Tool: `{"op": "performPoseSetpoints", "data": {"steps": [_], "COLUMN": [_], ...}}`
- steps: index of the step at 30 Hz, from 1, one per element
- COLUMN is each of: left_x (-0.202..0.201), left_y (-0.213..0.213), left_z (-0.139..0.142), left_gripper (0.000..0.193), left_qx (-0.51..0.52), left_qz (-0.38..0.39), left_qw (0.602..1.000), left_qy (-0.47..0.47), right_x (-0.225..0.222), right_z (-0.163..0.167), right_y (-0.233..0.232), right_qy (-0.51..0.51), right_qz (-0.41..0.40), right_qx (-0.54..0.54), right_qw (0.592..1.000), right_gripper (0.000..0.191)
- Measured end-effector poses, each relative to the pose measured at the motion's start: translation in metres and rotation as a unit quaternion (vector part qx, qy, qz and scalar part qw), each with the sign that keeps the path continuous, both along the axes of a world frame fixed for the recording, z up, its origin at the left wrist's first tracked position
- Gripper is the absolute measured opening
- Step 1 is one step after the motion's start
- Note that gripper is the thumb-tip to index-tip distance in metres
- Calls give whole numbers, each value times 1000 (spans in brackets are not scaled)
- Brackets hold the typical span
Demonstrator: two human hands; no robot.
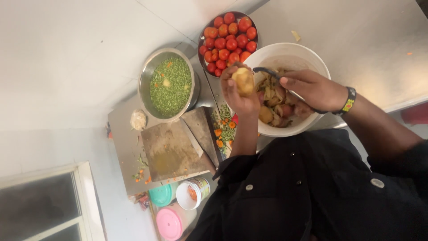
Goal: The person peels potatoes with a handheld peeler over a bucket of peeled potatoes, dropping peels aside, then switches to peeling and trimming onions with a knife over the same bucket. Bowls of tomatoes and chopped greens sit on the stainless steel counter nearby.
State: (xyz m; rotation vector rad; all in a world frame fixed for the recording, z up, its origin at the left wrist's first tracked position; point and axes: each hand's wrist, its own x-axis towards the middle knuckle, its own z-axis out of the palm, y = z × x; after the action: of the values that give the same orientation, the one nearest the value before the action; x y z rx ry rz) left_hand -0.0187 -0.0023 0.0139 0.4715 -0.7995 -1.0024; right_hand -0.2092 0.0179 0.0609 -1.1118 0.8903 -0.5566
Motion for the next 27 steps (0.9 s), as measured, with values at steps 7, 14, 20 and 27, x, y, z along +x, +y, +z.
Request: {"op": "performPoseSetpoints", "data": {"steps": [7,14,20,27], "left_x": [2,-3,10,12], "left_y": [-2,-3,-4,-11], "left_z": [-4,-11,-12,-12], "left_gripper": [28,32,40,38], "left_qx": [-22,105,115,-22], "left_qz": [103,185,53,33], "left_qw": [988,976,982,999], "left_qy": [-112,-37,140,-36], "right_x": [29,54,33,22], "right_z": [-4,-24,-21,14], "right_y": [0,42,28,-9], "right_qy": [23,45,61,70], "right_qz": [-1,12,16,0], "right_qx": [-39,-19,37,-1], "right_qw": [999,999,997,998], "right_gripper": [44,41,31,44]}}
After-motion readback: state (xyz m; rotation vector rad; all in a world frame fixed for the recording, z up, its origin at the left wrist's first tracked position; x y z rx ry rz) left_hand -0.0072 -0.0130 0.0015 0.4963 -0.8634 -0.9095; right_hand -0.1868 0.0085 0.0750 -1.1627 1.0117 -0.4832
